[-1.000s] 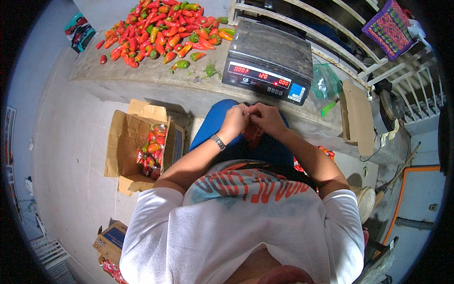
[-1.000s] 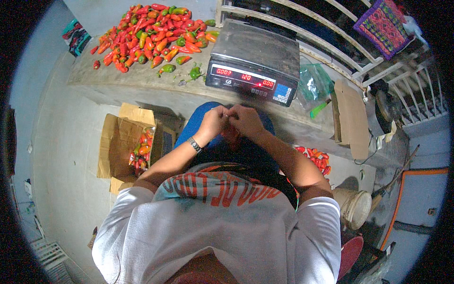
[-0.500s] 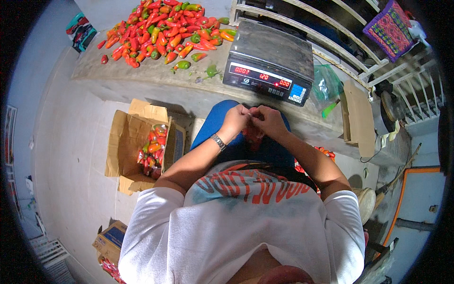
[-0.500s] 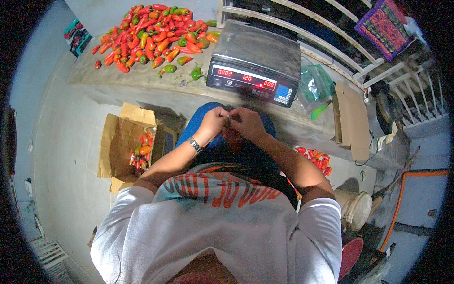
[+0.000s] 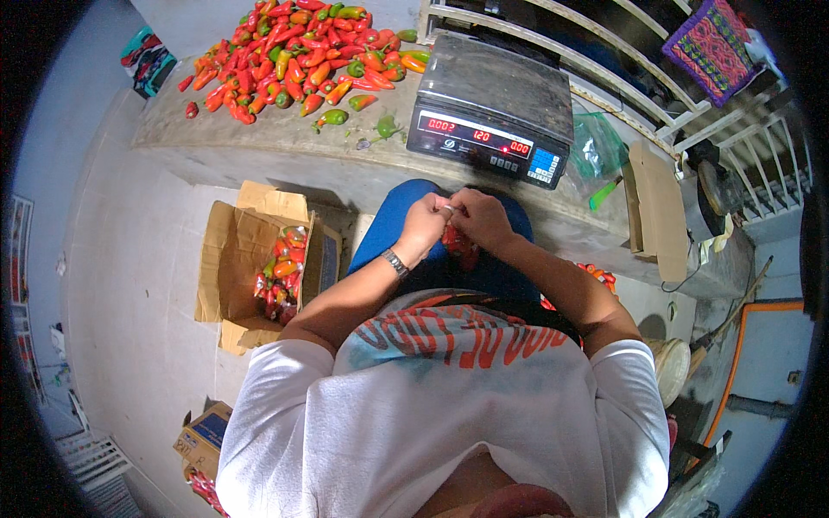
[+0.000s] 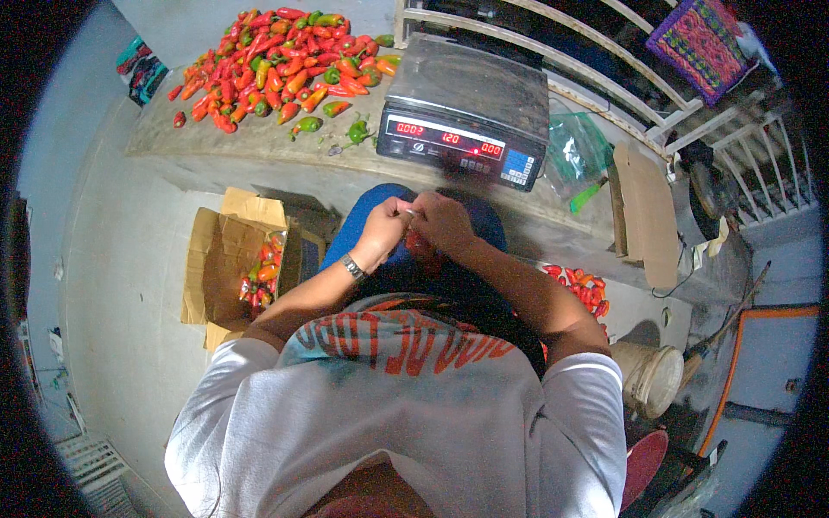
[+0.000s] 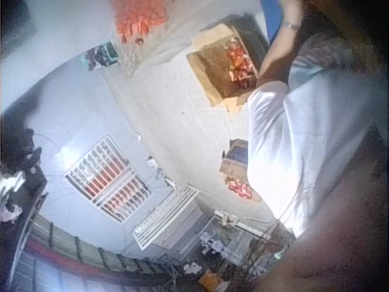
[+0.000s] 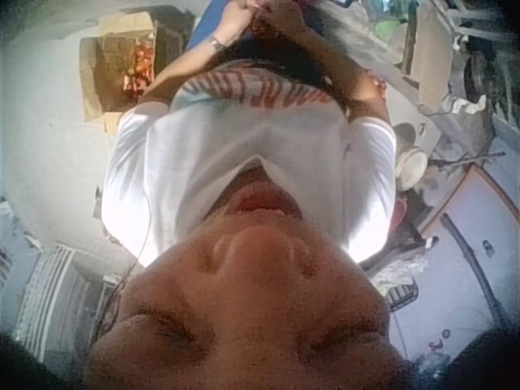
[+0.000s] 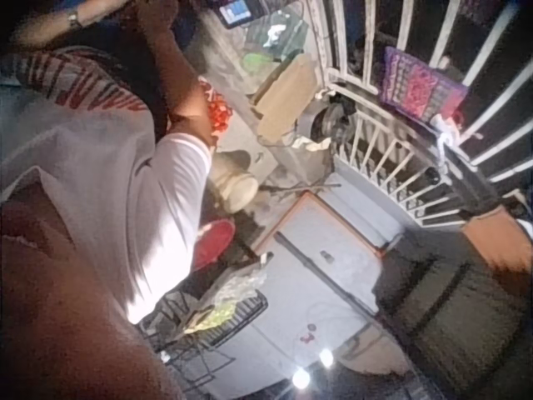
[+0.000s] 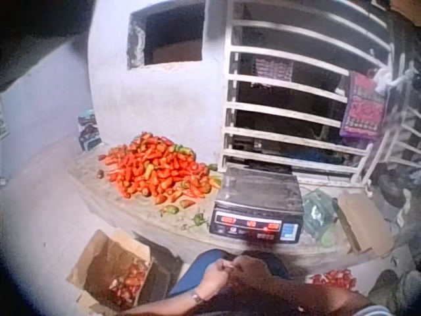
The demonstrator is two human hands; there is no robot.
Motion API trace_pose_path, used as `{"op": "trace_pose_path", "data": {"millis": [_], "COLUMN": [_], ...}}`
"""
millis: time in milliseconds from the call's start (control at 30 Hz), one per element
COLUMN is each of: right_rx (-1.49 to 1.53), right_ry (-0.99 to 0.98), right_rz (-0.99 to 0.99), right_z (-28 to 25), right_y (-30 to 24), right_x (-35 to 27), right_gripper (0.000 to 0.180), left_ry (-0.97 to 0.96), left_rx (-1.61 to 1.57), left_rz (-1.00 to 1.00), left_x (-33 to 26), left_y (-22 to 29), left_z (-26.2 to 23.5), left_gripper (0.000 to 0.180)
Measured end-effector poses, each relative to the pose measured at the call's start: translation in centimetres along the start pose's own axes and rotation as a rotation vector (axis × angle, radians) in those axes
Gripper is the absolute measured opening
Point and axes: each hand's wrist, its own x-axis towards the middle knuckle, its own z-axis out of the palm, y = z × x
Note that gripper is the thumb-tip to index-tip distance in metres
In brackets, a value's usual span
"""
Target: The person weighs red and green peppers on a digital scale, places them into clear plastic bags, ties the bags, and sets them aside. The process repeats with multiple batches of peppers.
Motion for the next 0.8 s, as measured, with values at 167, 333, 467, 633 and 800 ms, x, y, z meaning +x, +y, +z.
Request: {"op": "trace_pose_path", "data": {"millis": [167,333,467,633,800], "right_rx": [0.037,0.075,0.015,-0.066,-0.084], "right_ry": [0.010,-0.012,-0.023,-0.011,-0.008], "right_rz": [0.050,0.030,0.002,0.008,0.003], "right_z": [0.1,-0.4,-0.2,0.4,0.4], "right_y": [0.0,0.2,0.2,0.4,0.7], "right_x": [-0.1,0.2,0.3,0.3,0.2], "right_gripper": [0.019,0.015,0.020,0.022,0.023], "left_ry": [-0.135,-0.138,-0.137,-0.119,-0.236], "left_rx": [-0.224,-0.404,-0.395,-0.261,-0.264], "left_rz": [-0.208,-0.343,-0.300,-0.215,-0.187], "left_x": [0.8,1.2,0.7,0.3,0.5], "left_y": [0.4,0.7,0.5,0.5,0.4], "left_z": [-1.0,-1.3,-1.5,-1.6,-2.4], "left_gripper": [0.005,0.006,0.008,0.008,0.008]}}
